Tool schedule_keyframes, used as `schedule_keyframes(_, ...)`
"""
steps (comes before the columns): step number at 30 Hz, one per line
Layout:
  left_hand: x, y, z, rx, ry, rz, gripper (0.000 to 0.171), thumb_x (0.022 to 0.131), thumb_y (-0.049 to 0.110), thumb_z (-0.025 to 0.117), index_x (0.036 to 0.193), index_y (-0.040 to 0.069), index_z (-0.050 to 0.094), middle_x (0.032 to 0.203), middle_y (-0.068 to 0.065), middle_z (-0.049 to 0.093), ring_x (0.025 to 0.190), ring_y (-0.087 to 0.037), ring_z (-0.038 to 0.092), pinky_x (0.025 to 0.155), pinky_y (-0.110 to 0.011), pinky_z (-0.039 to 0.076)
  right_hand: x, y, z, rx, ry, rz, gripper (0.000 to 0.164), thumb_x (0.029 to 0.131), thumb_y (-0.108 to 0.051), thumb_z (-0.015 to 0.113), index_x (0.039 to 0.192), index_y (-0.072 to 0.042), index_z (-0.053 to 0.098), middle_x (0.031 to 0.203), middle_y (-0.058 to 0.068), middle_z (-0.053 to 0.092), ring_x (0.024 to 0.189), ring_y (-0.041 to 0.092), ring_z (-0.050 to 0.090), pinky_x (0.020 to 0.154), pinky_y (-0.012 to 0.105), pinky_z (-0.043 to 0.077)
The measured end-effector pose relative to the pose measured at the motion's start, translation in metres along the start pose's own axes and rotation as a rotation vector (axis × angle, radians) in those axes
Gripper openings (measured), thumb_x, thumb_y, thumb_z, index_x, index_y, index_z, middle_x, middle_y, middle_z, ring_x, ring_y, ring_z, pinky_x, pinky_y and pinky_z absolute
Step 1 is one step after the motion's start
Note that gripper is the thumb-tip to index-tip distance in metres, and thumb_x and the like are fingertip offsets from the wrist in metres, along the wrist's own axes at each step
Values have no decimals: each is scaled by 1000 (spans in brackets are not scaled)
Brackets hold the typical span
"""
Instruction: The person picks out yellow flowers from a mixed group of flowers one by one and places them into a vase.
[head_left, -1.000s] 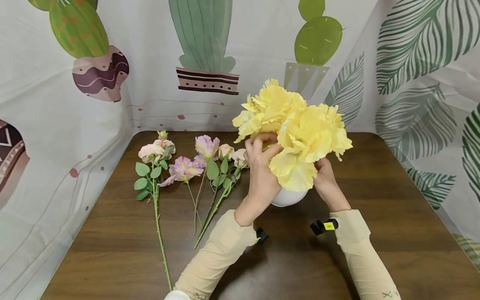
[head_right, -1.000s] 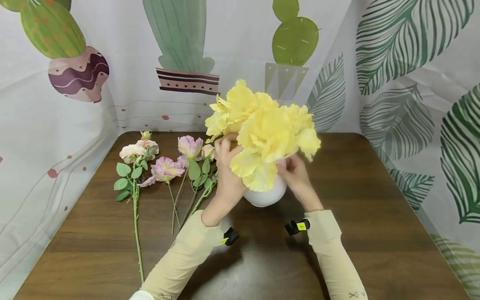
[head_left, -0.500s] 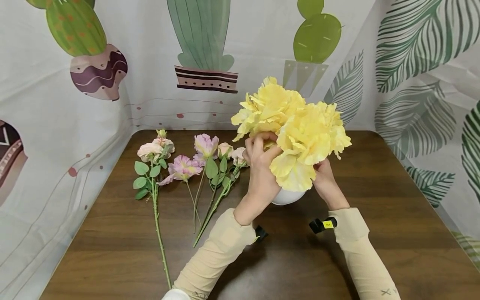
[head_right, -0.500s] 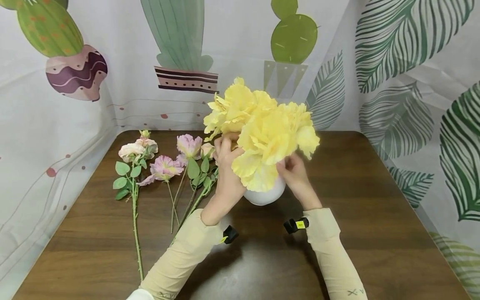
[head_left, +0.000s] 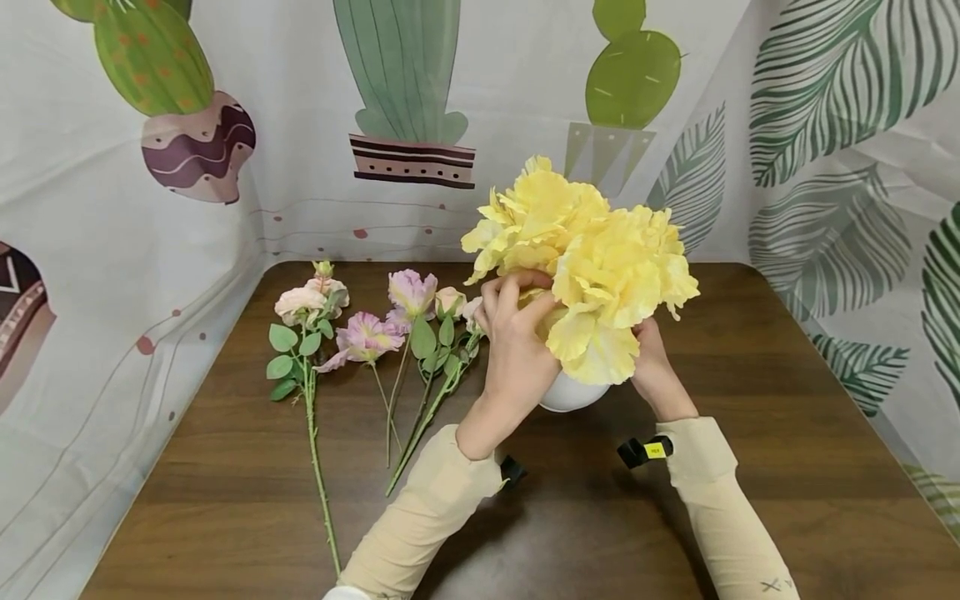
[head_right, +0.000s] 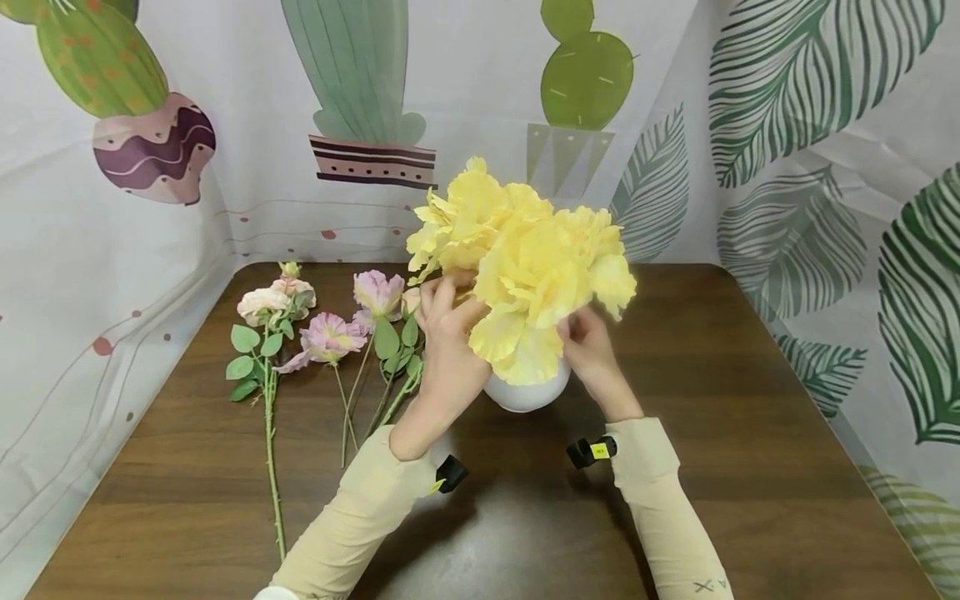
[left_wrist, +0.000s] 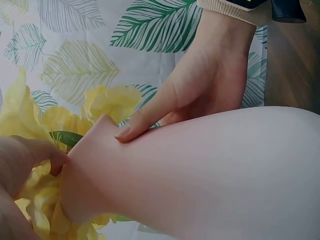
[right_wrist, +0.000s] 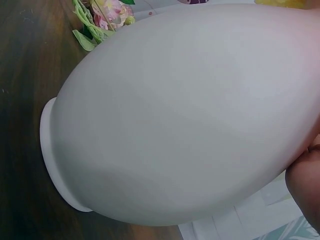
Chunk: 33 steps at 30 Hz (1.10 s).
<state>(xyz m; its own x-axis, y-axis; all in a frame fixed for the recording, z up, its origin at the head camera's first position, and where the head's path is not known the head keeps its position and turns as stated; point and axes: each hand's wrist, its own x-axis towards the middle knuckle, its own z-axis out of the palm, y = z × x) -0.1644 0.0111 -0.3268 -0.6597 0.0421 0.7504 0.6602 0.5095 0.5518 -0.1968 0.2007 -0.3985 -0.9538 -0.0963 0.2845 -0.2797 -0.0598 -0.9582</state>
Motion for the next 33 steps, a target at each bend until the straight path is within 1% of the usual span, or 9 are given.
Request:
schedule_keyframes(7,-3,-3,-6,-12,39,15,10,76,19,79,81,13,73,111,-5,59,109,-29,42,89,-46,28,-2,3,1,38,-36,-52,34,91,0,58,117,-22,60,106,-11,65,99,1,57,83,16,50)
schedule_keyframes(9,-4,-3,-11,-25,38,21,13,73,17,81,82,13,73,112,-6,59,107,-29,42,91,-47,27,-2,3,2,39,-39,-58,36,90,1,58,117,-22,60,106,-11,65,100,1,57,83,17,50)
schedule_keyframes(11,-4,-3,-17,-56,22,28,12,72,11,78,84,12,74,111,-7,59,104,-28,41,92,-47,26,-2,3,3,34,-39,-58,36,90,1,58,117,-23,60,105,-11,65,99,0,56,82,17,50)
schedule_keyframes(16,-2,-8,-32,-149,-18,60,9,85,9,66,88,13,74,105,-7,60,100,-26,43,93,-47,27,0,1,3,31,-21,-61,34,89,-1,60,115,-23,60,104,-11,65,98,0,56,82,16,49)
schedule_keyframes(19,0,-15,-37,-171,-9,63,12,91,15,62,88,13,74,100,-6,63,99,-24,48,94,-45,31,1,1,1,21,-14,-51,34,89,0,61,115,-23,61,103,-11,64,98,1,55,82,16,49)
schedule_keyframes(24,-3,-26,-40,-210,37,8,20,95,16,57,87,9,74,94,-7,65,94,-23,51,88,-38,38,0,3,-1,2,-23,-27,36,88,2,59,113,-24,61,102,-12,64,97,1,55,81,16,49)
schedule_keyframes(28,-4,-33,-40,-238,74,-32,24,99,14,52,87,4,70,91,-10,66,91,-25,53,84,-34,41,-2,4,-1,22,-27,-19,34,90,0,58,114,-25,60,102,-12,64,96,0,56,80,16,50)
schedule_keyframes(31,-2,-41,-41,-226,86,-77,22,99,12,50,89,2,67,88,-12,65,87,-24,56,80,-32,44,-2,3,-2,33,-22,-12,31,92,-2,57,114,-24,60,100,-12,64,94,0,57,79,16,50)
schedule_keyframes(33,0,-47,-44,-194,67,-129,20,98,12,50,92,1,65,87,-12,64,85,-23,57,77,-33,46,-1,2,-2,27,-10,-6,29,93,-4,58,114,-24,60,99,-12,64,93,0,57,78,15,50)
